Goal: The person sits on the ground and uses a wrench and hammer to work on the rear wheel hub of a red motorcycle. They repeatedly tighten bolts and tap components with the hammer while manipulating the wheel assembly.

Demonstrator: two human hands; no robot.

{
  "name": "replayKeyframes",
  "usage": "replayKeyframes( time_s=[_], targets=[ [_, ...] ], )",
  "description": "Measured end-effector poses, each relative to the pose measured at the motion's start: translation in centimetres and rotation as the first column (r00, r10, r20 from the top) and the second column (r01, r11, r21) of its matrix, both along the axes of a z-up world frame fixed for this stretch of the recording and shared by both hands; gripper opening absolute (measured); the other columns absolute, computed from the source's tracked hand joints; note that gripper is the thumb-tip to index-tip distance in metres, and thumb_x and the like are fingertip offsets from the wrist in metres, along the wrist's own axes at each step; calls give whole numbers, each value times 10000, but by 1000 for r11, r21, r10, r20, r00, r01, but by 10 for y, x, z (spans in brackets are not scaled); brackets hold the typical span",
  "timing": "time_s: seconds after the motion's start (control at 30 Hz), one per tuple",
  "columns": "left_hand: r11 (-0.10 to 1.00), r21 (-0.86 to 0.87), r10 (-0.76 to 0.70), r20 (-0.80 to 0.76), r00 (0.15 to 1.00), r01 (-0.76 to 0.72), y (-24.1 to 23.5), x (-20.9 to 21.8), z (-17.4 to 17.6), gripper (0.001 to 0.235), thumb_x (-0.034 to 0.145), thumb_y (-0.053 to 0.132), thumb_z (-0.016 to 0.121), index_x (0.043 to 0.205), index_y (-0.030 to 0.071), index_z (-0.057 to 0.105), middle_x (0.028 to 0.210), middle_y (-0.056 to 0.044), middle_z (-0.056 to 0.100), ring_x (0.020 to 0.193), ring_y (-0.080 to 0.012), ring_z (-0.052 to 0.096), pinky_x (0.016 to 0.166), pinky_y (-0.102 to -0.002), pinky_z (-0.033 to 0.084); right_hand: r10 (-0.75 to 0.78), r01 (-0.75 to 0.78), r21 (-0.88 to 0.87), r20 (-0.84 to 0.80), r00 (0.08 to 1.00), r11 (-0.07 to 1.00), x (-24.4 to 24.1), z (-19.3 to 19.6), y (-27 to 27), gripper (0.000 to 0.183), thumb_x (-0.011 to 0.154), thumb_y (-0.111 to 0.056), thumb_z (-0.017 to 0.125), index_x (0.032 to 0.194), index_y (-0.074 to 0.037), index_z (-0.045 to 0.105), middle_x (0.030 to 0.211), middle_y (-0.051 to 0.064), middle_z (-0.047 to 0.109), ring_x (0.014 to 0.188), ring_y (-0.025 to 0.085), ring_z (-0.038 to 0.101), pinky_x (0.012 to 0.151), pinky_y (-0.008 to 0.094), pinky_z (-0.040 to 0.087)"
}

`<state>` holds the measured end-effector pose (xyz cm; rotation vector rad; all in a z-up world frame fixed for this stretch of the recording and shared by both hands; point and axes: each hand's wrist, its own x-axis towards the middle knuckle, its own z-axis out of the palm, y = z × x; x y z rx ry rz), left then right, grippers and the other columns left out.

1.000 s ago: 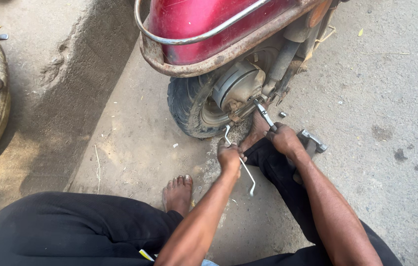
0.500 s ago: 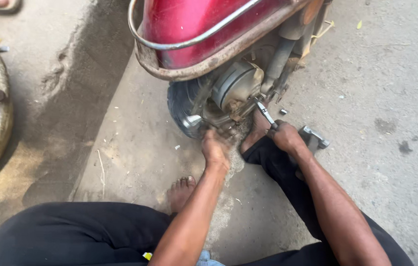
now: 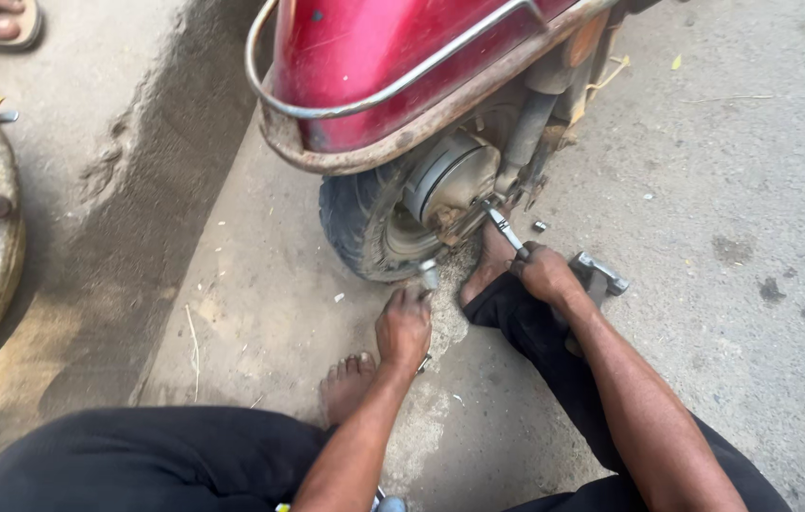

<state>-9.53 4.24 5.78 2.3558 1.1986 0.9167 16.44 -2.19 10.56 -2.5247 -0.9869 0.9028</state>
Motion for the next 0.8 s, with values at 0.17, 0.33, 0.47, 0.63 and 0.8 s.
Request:
replayKeyframes(
  time_s=[0.17,0.33,0.47,0.63,0.8],
  targets=[
    [795,-578,391,261,883,-182,-5,1,-43,339,961,233,669,748,-10,773,669,-140,747,552,-219,692,599,-376,521,-24,27,84,-35,999,996,3,-11,-10,407,884,-260,685,1215,-25,662,1052,229,742,1032,364,706,931,448,524],
    [700,-704,550,422,721,-122,5,-1,-44,232,985,116,625,854,-45,729,691,-139,760,518,-175,685,486,-304,518,18,-19,61,5,1000,998,2,-11,-6,402,906,-284,689,1212,-25,661,1047,229,741,1022,373,701,928,458,527],
    [633,-774,646,518,560,-15,1,10,-32,177,1017,81,553,1076,-54,651,768,-148,752,597,-171,725,502,-279,583,-11,10,-31,-20,1000,999,2,-8,-8,379,936,-283,662,1231,-44,651,1074,201,738,1041,353,702,947,465,523],
    [697,-711,557,617,555,90,-8,23,-33,184,1010,106,538,1138,-3,611,883,-142,741,717,-164,759,609,-277,652,-13,12,-29,-21,1000,1000,-3,-1,-4,399,942,-286,663,1264,-52,635,1076,203,738,1045,348,698,953,462,525],
    [980,-102,138,-274,952,-171,-24,24,-56,371,988,318,656,1119,-14,555,820,-117,614,636,-192,634,469,-321,553,-29,28,-51,-30,999,998,-7,4,-5,407,955,-314,658,1266,-53,635,1079,201,732,1051,337,695,948,464,533]
  ],
)
